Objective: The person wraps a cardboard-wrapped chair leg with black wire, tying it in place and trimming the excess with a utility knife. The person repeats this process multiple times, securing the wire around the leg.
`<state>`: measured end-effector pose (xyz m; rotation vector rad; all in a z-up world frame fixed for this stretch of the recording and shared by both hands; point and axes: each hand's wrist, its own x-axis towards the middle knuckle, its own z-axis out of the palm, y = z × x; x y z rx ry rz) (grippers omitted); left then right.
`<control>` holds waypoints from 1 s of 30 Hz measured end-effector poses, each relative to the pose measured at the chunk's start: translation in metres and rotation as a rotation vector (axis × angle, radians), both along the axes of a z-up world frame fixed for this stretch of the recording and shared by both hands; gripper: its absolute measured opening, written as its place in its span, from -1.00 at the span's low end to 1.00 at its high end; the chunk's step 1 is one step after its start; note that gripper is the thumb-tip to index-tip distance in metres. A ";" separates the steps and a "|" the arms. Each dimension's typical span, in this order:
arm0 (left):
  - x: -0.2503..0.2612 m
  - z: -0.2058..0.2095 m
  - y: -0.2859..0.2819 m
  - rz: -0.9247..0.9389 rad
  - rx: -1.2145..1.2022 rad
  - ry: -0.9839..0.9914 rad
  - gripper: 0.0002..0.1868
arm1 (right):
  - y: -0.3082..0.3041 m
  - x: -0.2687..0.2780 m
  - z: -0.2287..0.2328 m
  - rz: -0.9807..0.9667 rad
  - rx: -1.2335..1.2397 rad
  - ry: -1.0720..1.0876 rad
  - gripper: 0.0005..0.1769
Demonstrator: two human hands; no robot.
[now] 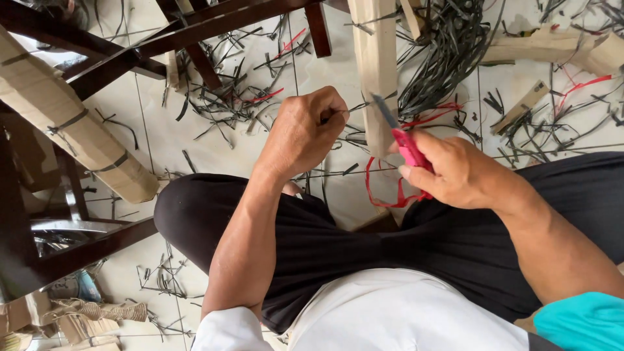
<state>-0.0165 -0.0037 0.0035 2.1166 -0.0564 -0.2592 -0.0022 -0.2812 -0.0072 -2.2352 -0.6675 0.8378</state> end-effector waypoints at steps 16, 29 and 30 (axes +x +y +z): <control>-0.007 -0.011 -0.002 -0.030 -0.042 -0.039 -0.95 | 0.074 -0.005 0.006 -0.037 -0.109 0.028 -0.83; -0.007 0.016 0.026 0.419 -0.267 -0.012 -0.87 | 0.088 -0.052 -0.155 0.183 -0.268 0.088 -0.62; -0.007 0.014 0.026 0.434 -0.297 -0.020 -0.87 | 0.082 -0.056 -0.173 0.158 -0.276 0.143 -0.58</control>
